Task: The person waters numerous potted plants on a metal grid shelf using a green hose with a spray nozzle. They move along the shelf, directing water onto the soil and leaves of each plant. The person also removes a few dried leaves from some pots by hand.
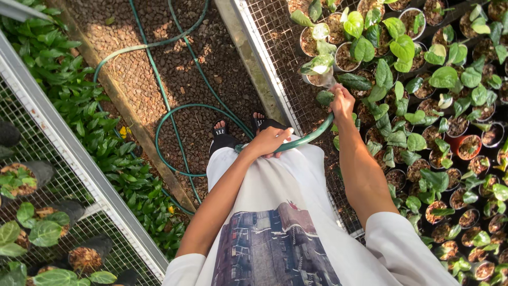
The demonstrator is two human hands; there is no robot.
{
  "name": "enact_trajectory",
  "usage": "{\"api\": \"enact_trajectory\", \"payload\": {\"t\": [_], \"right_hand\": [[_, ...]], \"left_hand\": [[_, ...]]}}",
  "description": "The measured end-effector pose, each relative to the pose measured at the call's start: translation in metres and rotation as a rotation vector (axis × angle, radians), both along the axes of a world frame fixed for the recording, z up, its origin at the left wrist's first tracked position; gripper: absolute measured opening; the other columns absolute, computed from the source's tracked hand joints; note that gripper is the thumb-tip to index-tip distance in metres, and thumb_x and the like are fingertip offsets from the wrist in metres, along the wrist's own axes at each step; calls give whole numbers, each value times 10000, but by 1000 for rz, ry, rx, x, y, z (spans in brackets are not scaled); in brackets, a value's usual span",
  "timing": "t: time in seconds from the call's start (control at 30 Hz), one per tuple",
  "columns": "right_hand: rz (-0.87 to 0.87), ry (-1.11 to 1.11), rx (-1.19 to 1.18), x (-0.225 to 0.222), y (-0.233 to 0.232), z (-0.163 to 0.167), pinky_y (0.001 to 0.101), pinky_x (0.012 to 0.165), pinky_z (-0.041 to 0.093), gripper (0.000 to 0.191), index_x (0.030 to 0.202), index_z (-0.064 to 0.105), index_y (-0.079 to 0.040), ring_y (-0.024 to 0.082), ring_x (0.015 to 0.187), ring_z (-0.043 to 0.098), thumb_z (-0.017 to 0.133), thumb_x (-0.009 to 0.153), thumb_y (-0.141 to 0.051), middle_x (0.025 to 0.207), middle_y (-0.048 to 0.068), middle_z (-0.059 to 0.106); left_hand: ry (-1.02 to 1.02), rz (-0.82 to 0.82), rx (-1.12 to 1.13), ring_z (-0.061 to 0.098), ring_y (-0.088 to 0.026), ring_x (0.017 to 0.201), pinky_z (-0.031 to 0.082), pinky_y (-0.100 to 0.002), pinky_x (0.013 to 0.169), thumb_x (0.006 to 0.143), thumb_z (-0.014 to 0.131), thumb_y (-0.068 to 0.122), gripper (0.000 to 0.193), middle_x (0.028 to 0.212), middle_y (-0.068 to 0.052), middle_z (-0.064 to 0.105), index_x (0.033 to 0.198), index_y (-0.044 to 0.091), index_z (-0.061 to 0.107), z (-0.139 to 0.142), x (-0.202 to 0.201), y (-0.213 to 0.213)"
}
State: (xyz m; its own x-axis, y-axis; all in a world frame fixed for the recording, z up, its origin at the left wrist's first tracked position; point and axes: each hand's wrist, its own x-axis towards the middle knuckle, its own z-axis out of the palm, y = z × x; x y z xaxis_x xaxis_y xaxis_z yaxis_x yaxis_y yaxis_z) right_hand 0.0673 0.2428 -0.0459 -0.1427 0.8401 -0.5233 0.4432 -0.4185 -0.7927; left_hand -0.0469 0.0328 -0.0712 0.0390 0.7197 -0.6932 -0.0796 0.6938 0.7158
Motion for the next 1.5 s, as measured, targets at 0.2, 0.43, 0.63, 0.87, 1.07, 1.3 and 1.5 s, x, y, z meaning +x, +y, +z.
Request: {"api": "enact_trajectory", "payload": {"t": [0.2, 0.43, 0.63, 0.87, 1.07, 1.3, 1.5], "right_hand": [[-86, 7, -8, -10, -16, 11, 277, 420, 432, 318, 1270, 675, -87, 105, 464, 501, 508, 1036, -222, 1123, 18, 746], [-206, 155, 125, -26, -15, 12, 259, 409, 447, 292, 1237, 694, -39, 81, 489, 524, 529, 1066, -209, 1005, 49, 704], [-294, 47, 158, -27, -25, 13, 274, 415, 464, 336, 1296, 682, -65, 85, 478, 529, 495, 1077, -240, 857, 76, 695], [-340, 85, 188, -23, -38, 2, 282, 420, 517, 364, 1264, 674, -22, 87, 498, 595, 493, 1000, -196, 994, 19, 748], [-370, 205, 217, -22, -58, -15, 280, 392, 487, 359, 1252, 679, -12, 94, 464, 559, 476, 1012, -185, 1073, 59, 746], [-451, 192, 170, -33, -78, -9, 282, 399, 487, 373, 1293, 696, -39, 93, 458, 549, 487, 1033, -205, 885, 92, 705], [-473, 192, 177, -49, -82, 8, 290, 392, 499, 364, 1274, 696, -60, 89, 443, 552, 492, 1010, -204, 785, -6, 700]], "left_hand": [[11, 86, 29, 610, -127, 434, 486, -285, 435, 978, 583, 484, 511, 607, -78, 698, 1034, 7, 759, -20, -9, -12], [-88, 22, 166, 605, -93, 521, 490, -269, 486, 986, 571, 581, 598, 718, -39, 717, 1035, 20, 770, -26, -15, -4], [-33, -193, 56, 520, -99, 448, 436, -268, 448, 960, 481, 670, 689, 590, 4, 590, 1033, 58, 789, -5, -31, -9], [-38, -323, -30, 388, -78, 446, 354, -256, 449, 944, 443, 763, 793, 513, 52, 403, 852, 32, 737, 0, -44, -16], [-14, -353, -58, 379, -81, 461, 334, -261, 467, 937, 450, 773, 760, 506, 53, 403, 741, 59, 624, -1, -55, -32], [30, -340, -59, 465, -79, 472, 388, -243, 493, 924, 476, 768, 746, 530, 47, 455, 712, 69, 627, 5, -72, -52], [13, -263, -57, 443, -81, 466, 367, -247, 469, 927, 498, 754, 717, 537, 44, 461, 685, 87, 596, 3, -80, -63]]}}
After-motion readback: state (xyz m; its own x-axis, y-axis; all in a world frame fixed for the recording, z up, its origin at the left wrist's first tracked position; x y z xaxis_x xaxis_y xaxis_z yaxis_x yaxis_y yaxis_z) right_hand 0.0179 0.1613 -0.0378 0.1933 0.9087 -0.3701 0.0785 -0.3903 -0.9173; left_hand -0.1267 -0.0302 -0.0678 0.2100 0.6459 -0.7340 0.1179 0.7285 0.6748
